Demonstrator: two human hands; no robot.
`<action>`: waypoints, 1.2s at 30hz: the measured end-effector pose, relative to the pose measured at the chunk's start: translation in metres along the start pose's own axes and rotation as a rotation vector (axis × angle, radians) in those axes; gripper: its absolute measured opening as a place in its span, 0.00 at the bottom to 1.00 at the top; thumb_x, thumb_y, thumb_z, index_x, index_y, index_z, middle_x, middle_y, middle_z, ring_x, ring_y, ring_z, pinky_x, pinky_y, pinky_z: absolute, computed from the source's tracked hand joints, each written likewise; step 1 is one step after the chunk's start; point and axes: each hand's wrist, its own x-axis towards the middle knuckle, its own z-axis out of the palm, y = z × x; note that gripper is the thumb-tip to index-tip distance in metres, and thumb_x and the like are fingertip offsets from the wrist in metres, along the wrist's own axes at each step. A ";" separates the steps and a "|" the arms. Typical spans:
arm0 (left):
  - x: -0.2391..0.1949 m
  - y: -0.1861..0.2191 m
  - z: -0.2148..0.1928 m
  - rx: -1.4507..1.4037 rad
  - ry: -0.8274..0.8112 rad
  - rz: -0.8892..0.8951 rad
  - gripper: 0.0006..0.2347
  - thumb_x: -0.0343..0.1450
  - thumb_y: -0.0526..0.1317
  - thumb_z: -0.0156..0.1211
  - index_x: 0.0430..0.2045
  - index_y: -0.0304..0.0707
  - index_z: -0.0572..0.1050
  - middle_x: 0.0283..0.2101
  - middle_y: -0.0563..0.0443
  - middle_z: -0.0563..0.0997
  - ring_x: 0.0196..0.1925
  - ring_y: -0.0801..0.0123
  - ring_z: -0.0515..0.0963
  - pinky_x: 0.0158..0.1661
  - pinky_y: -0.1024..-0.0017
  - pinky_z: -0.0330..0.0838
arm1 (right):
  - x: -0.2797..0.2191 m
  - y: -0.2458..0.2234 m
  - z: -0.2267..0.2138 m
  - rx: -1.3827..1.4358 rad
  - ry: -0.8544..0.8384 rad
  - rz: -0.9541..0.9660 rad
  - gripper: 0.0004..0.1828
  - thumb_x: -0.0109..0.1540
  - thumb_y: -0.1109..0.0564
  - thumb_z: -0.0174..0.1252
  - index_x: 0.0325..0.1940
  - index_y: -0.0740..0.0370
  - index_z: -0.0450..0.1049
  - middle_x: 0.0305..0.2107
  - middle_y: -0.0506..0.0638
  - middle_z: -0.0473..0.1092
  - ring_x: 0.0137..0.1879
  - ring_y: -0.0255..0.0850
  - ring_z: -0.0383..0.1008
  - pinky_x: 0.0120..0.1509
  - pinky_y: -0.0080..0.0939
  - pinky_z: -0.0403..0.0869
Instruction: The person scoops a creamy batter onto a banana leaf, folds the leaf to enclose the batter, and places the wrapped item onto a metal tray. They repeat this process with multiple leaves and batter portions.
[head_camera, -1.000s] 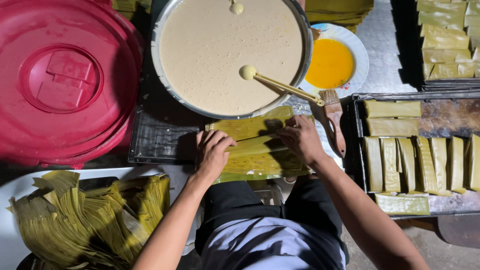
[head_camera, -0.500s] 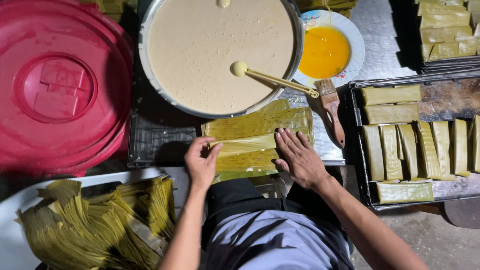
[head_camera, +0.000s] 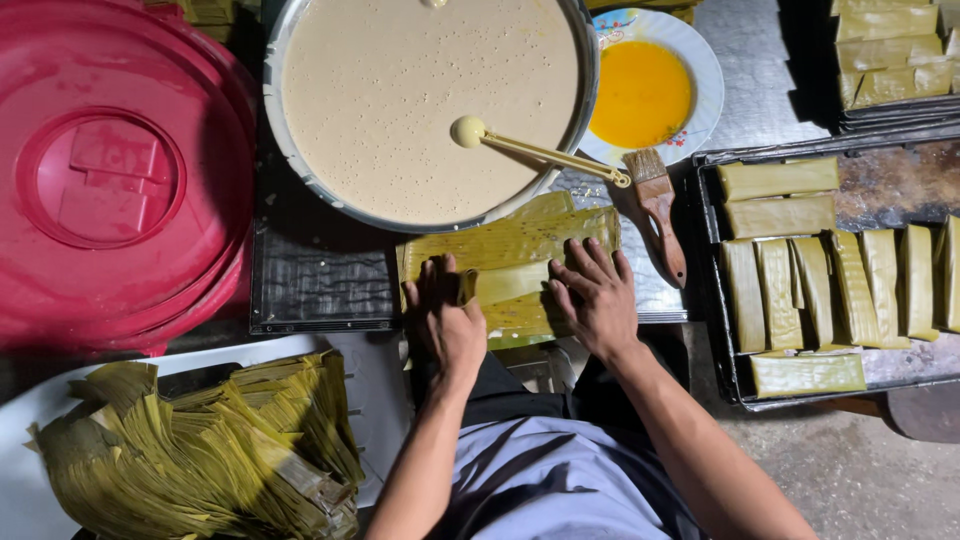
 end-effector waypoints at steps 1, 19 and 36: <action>-0.002 0.002 -0.005 0.013 -0.024 0.086 0.28 0.77 0.50 0.50 0.70 0.34 0.58 0.70 0.34 0.66 0.77 0.46 0.60 0.76 0.45 0.44 | 0.004 -0.005 0.000 -0.002 0.061 0.026 0.18 0.67 0.41 0.56 0.61 0.40 0.75 0.72 0.46 0.62 0.81 0.45 0.56 0.83 0.58 0.52; 0.025 -0.044 -0.072 -0.006 -0.477 0.596 0.19 0.75 0.45 0.53 0.63 0.49 0.70 0.73 0.52 0.65 0.73 0.51 0.60 0.70 0.50 0.49 | 0.073 -0.032 -0.023 0.333 -0.460 -0.245 0.20 0.58 0.50 0.68 0.49 0.63 0.75 0.40 0.61 0.76 0.47 0.58 0.76 0.50 0.54 0.74; -0.012 0.075 0.008 -1.492 -0.468 -0.237 0.11 0.76 0.38 0.59 0.48 0.30 0.72 0.38 0.52 0.81 0.37 0.77 0.80 0.41 0.76 0.78 | -0.013 0.046 -0.064 1.679 0.274 0.457 0.08 0.69 0.60 0.63 0.50 0.67 0.74 0.35 0.49 0.74 0.39 0.34 0.72 0.47 0.36 0.73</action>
